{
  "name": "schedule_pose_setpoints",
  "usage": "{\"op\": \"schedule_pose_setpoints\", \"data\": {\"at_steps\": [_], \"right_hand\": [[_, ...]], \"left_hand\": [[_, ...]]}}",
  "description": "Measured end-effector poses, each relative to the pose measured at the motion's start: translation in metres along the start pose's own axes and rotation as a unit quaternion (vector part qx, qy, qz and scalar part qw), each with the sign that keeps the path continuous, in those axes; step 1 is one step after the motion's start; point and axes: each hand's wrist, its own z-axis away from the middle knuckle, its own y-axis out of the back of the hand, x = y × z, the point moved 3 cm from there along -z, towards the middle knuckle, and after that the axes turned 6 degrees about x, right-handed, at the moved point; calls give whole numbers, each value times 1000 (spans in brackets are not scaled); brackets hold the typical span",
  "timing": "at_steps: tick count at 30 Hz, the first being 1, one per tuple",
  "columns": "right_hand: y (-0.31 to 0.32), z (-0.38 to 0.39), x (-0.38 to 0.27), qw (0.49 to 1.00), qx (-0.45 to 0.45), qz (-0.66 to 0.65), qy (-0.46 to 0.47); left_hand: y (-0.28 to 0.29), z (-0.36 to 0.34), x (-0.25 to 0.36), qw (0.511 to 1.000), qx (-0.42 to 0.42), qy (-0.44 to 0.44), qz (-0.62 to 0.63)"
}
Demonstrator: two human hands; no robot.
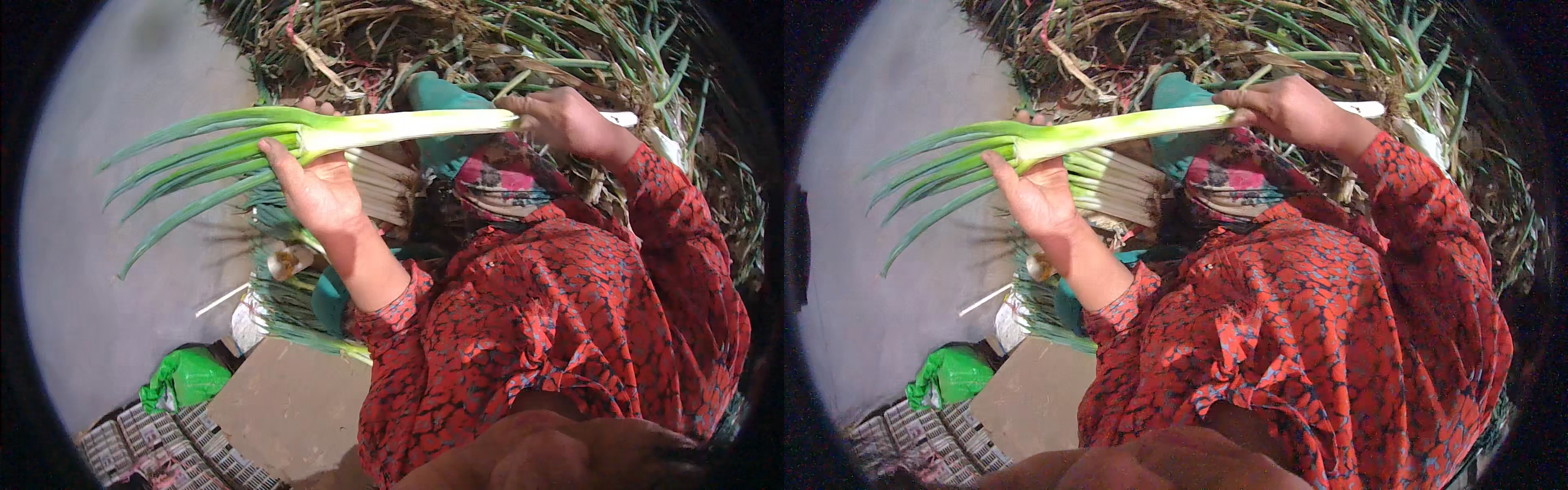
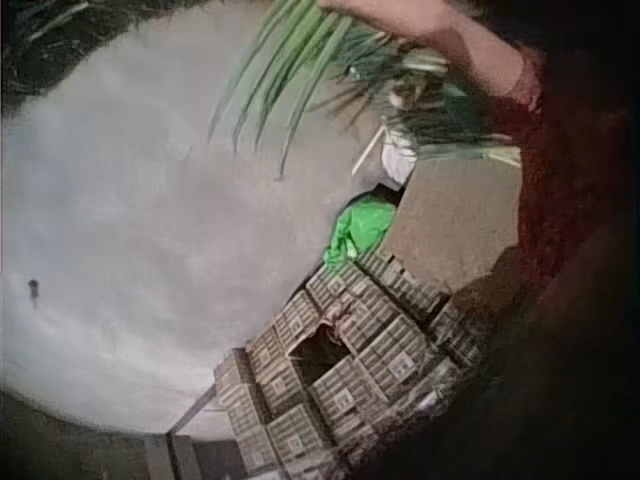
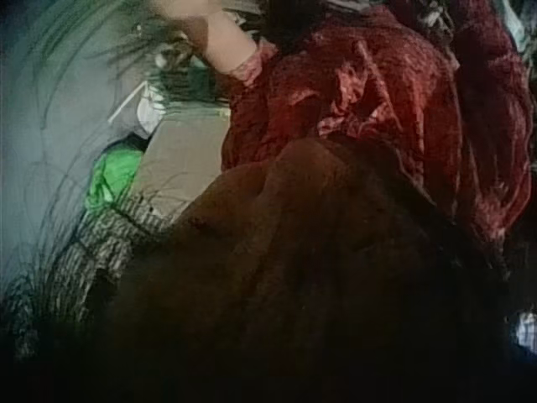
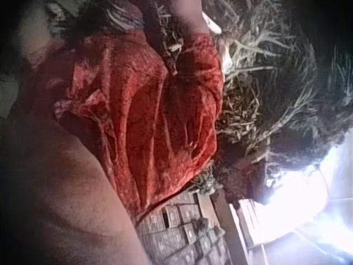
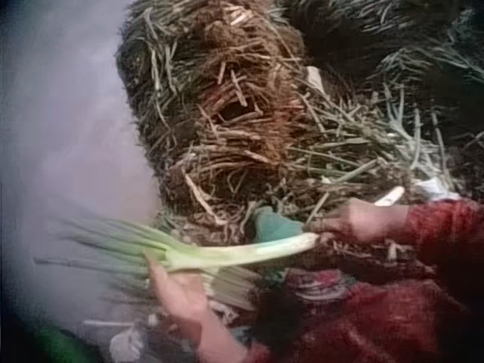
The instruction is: The person sits on the floor and repeatedly picks up long green onions, peels off outer layers, and trims the root ends using a knife. The trimmed onions are placed in a neat pile next to the work area.
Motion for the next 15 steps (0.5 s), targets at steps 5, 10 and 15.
{"op": "schedule_pose_setpoints", "data": {"at_steps": [5,10,15], "right_hand": [[-1,-5,8,993,-30,18,-109],[-8,-8,8,993,-10,4,-114],[-5,-17,-2,986,-18,-121,-116]], "left_hand": [[-8,2,-5,1000,-27,-5,-1],[-7,6,-3,999,-25,-7,19],[-11,12,-13,1000,-5,1,9]]}}
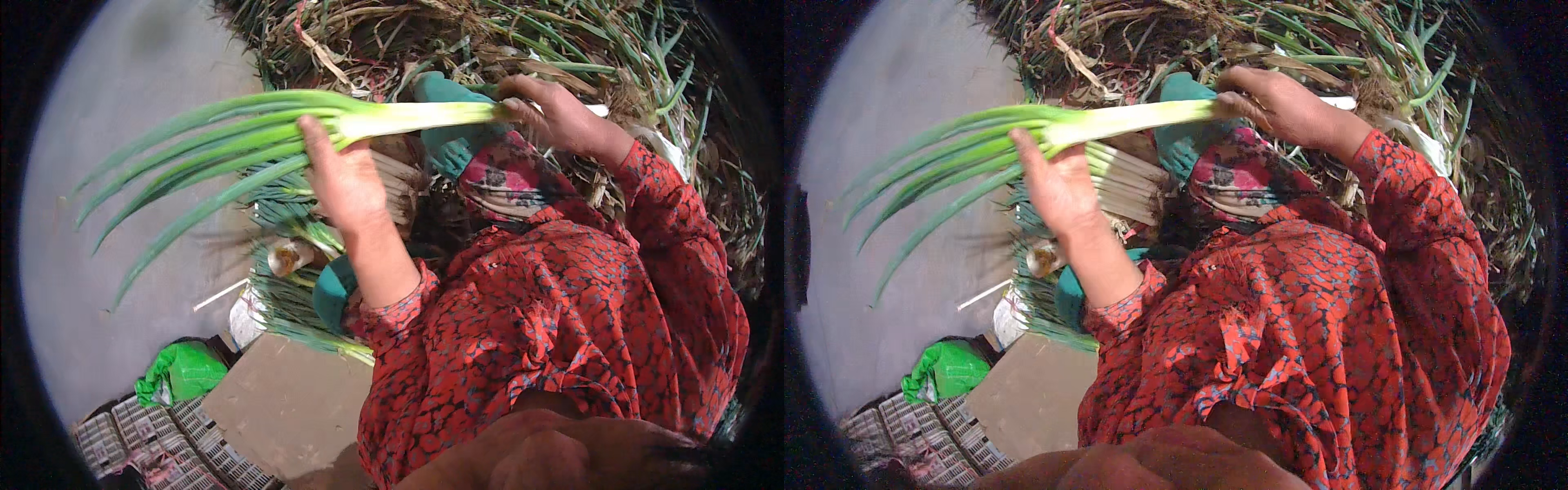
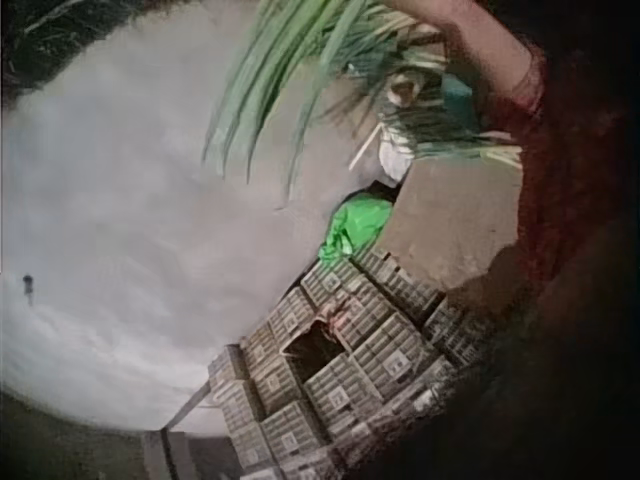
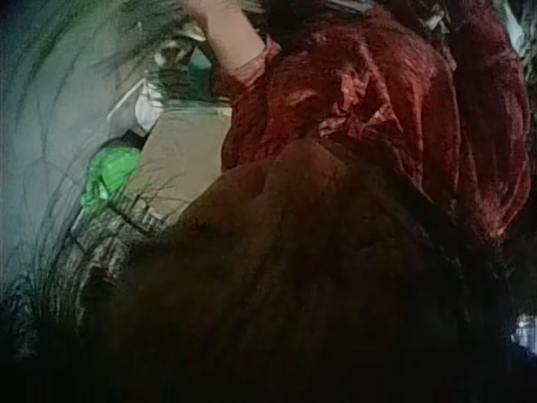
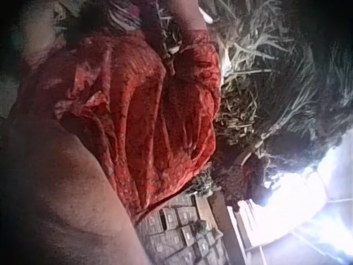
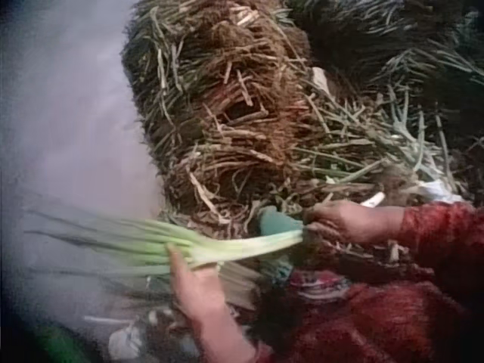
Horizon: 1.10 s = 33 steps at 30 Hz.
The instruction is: The person sits on the floor and repeatedly picks up long green onions, peels off outer layers, and trims the root ends using a knife. The trimmed onions are placed in a neat pile next to the work area.
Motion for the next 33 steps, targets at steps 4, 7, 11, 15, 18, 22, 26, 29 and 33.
{"op": "schedule_pose_setpoints", "data": {"at_steps": [4,7,11,15,18,22,26,29,33], "right_hand": [[-3,-34,-42,992,59,-52,101],[-11,-63,-65,975,44,-172,130],[-9,-78,-69,963,-13,-222,151],[-19,-79,-51,953,0,-288,98],[-21,-76,-30,942,34,-335,-16],[-20,-51,23,930,128,-313,-143],[11,-8,59,966,105,-192,-136],[29,8,77,975,115,-120,-150],[77,60,144,940,216,75,-252]], "left_hand": [[-13,8,-17,999,8,-5,-35],[-29,15,-25,999,-28,-12,-44],[-42,14,-28,995,-98,-7,4],[-41,13,-36,997,-67,22,43],[-40,9,-41,998,-54,20,11],[-30,-2,-26,999,-24,-13,20],[-22,-11,-17,996,-23,-17,87],[-25,-9,-22,995,-50,10,90],[7,-29,5,985,0,-26,169]]}}
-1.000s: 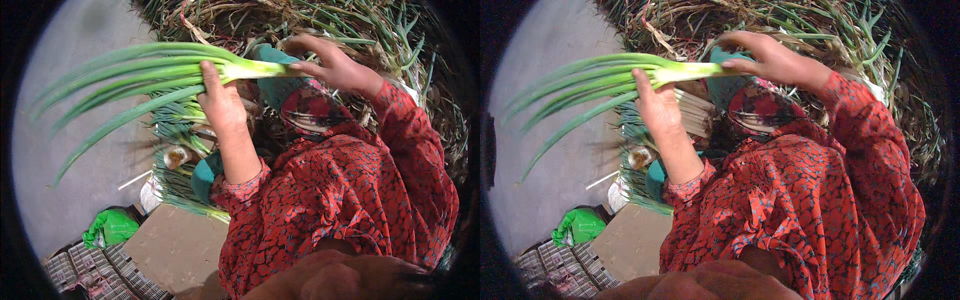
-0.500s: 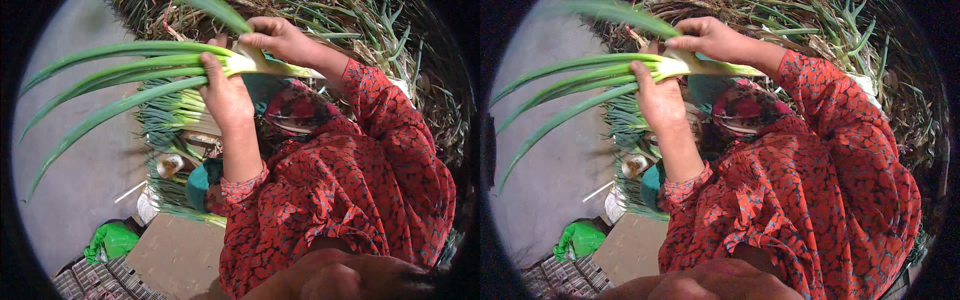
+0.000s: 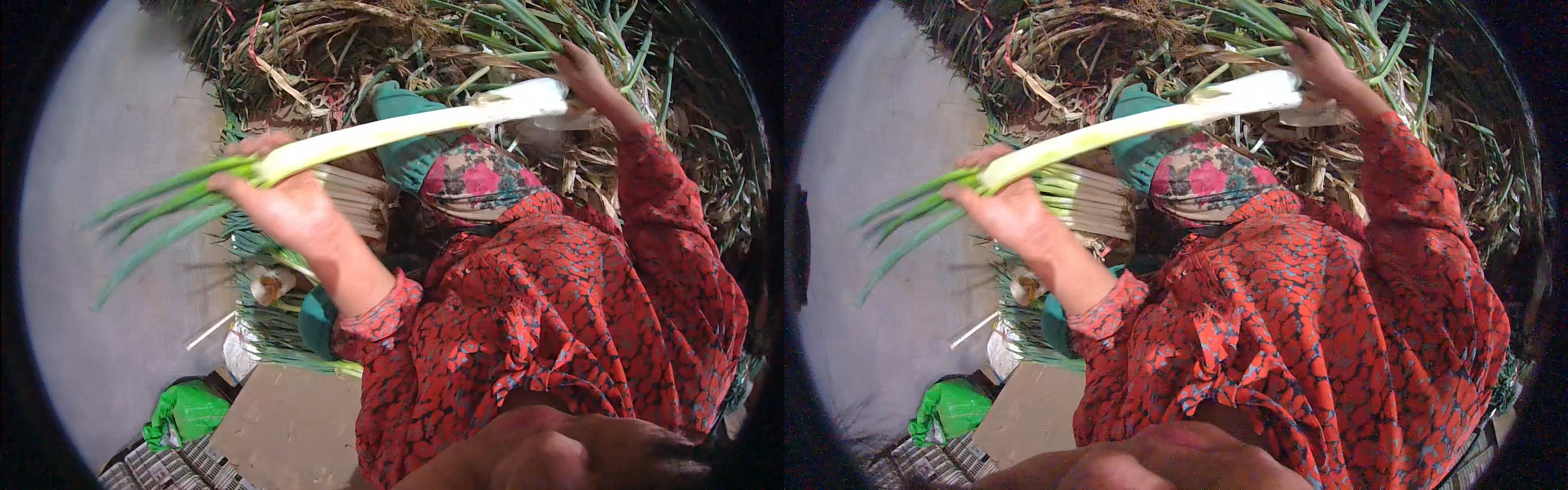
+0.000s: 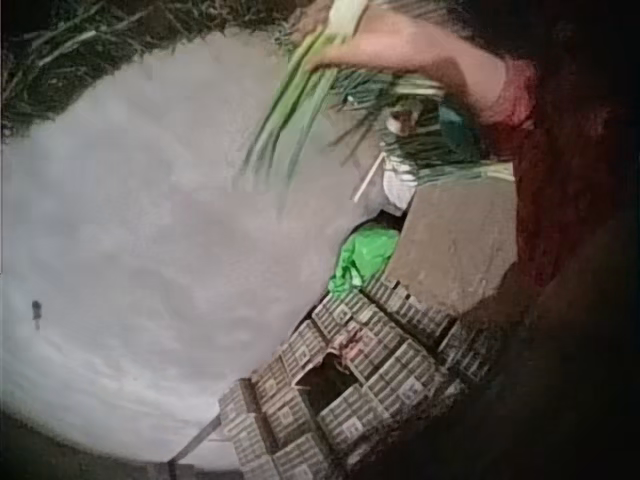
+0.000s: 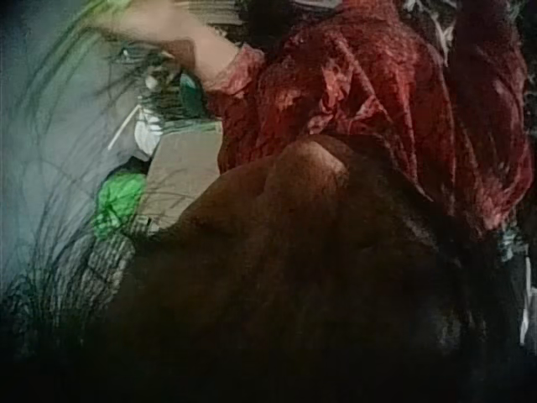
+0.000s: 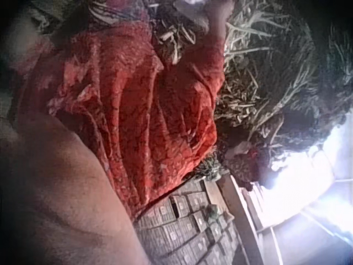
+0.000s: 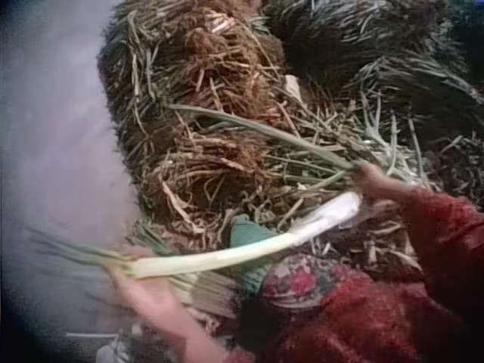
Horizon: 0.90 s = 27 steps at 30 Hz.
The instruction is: The person sits on the floor and repeatedly picks up long green onions, peels off outer layers, and trims the root ends using a knife. The trimmed onions are placed in a neat pile next to the work area.
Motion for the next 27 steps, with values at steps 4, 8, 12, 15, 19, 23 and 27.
{"op": "schedule_pose_setpoints", "data": {"at_steps": [4,8,12,15,19,23,27], "right_hand": [[56,2,105,990,31,132,-28],[151,5,208,955,156,245,-66],[228,48,231,866,205,389,-239],[238,48,221,882,144,406,-192],[142,35,102,944,97,307,76],[67,57,34,984,-120,-81,105],[11,57,10,969,-227,-98,28]], "left_hand": [[20,-12,45,997,-37,-62,-32],[54,-33,66,1000,-15,-23,-15],[51,-37,100,973,104,-163,-123],[70,-44,129,987,96,-111,-69],[65,-42,128,997,65,-40,31],[54,-51,101,998,50,-23,31],[28,-39,99,992,70,-87,-61]]}}
